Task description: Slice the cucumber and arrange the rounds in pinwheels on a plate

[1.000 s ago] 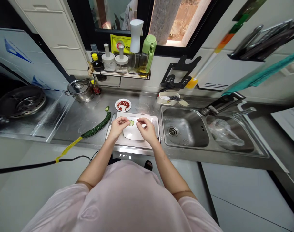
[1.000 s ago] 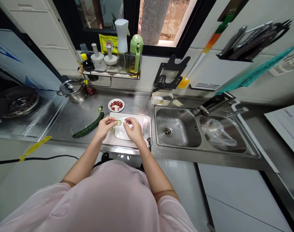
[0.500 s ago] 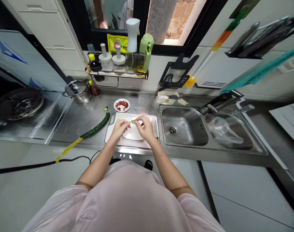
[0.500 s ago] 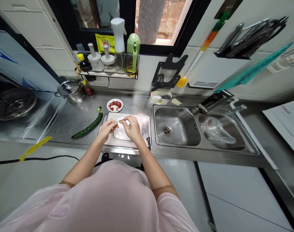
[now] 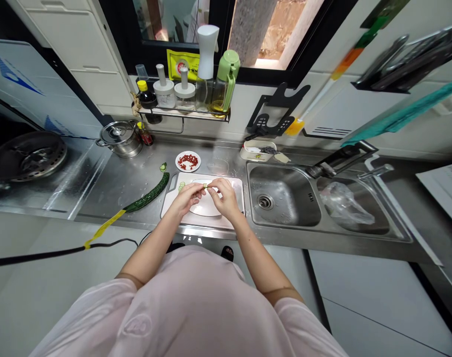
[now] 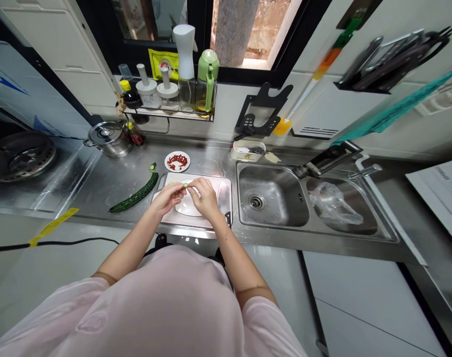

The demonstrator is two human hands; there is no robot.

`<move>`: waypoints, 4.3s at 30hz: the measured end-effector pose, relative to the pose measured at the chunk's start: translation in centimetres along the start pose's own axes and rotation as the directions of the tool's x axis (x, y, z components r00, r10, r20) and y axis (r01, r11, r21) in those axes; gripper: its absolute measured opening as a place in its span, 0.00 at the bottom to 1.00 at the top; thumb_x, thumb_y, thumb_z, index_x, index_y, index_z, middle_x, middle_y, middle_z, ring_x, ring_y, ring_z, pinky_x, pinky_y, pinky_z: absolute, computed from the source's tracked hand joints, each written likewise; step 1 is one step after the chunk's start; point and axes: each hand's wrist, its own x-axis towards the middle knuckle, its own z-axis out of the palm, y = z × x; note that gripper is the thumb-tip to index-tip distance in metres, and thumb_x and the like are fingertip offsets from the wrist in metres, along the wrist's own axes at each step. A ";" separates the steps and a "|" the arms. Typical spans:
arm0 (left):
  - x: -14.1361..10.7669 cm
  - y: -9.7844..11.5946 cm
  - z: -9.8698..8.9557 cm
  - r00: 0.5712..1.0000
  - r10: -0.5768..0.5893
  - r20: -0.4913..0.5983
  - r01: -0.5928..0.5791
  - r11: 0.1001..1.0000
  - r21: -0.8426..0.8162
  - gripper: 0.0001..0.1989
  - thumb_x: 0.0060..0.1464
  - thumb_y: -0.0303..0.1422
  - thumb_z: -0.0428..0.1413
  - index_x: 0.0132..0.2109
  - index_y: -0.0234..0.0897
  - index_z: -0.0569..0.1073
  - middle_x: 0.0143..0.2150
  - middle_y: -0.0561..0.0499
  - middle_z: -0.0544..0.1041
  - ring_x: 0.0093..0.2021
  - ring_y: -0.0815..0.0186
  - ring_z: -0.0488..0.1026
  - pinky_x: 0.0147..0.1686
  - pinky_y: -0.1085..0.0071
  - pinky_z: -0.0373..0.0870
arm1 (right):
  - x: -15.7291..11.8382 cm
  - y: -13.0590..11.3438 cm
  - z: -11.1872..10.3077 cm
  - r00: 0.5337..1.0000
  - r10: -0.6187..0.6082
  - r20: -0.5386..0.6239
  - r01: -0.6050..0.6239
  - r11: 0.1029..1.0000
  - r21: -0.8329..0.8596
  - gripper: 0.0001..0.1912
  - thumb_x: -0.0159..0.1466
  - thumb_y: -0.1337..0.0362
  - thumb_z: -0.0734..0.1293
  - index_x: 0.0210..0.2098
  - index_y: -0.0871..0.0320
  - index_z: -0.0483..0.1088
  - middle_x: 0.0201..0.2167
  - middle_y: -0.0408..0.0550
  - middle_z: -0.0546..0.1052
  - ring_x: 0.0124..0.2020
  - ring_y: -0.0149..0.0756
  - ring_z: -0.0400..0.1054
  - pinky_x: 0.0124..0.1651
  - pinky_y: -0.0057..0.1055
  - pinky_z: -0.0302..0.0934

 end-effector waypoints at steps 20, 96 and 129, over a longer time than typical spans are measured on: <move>3.4 -1.9 -1.7 0.989 0.053 -0.141 -0.040 0.995 0.092 0.20 0.31 0.34 0.69 0.34 0.35 0.74 0.28 0.54 0.75 0.25 0.76 0.67 0.29 0.76 0.63 | -0.7 3.8 1.8 0.986 0.155 0.053 -0.159 0.984 0.074 0.07 0.65 0.61 0.62 0.35 0.56 0.71 0.32 0.45 0.74 0.34 0.33 0.67 0.38 0.29 0.60; 12.4 -6.9 -3.8 0.952 0.305 -0.009 0.000 0.028 1.000 0.12 0.57 0.34 0.53 0.47 0.43 0.75 0.45 0.45 0.74 0.46 0.59 0.70 0.42 0.67 0.61 | 0.2 13.7 9.7 0.754 0.653 0.071 -0.569 0.704 -0.424 0.07 0.63 0.67 0.61 0.38 0.58 0.71 0.34 0.51 0.77 0.35 0.37 0.68 0.36 0.28 0.53; 12.7 -6.8 -4.0 0.947 0.322 0.004 -0.003 -0.003 1.000 0.11 0.57 0.36 0.52 0.47 0.45 0.74 0.45 0.49 0.73 0.45 0.62 0.70 0.41 0.69 0.63 | 0.0 13.9 10.3 0.762 0.645 0.066 -0.544 0.691 -0.476 0.09 0.66 0.66 0.58 0.42 0.59 0.68 0.35 0.51 0.76 0.36 0.37 0.68 0.36 0.27 0.52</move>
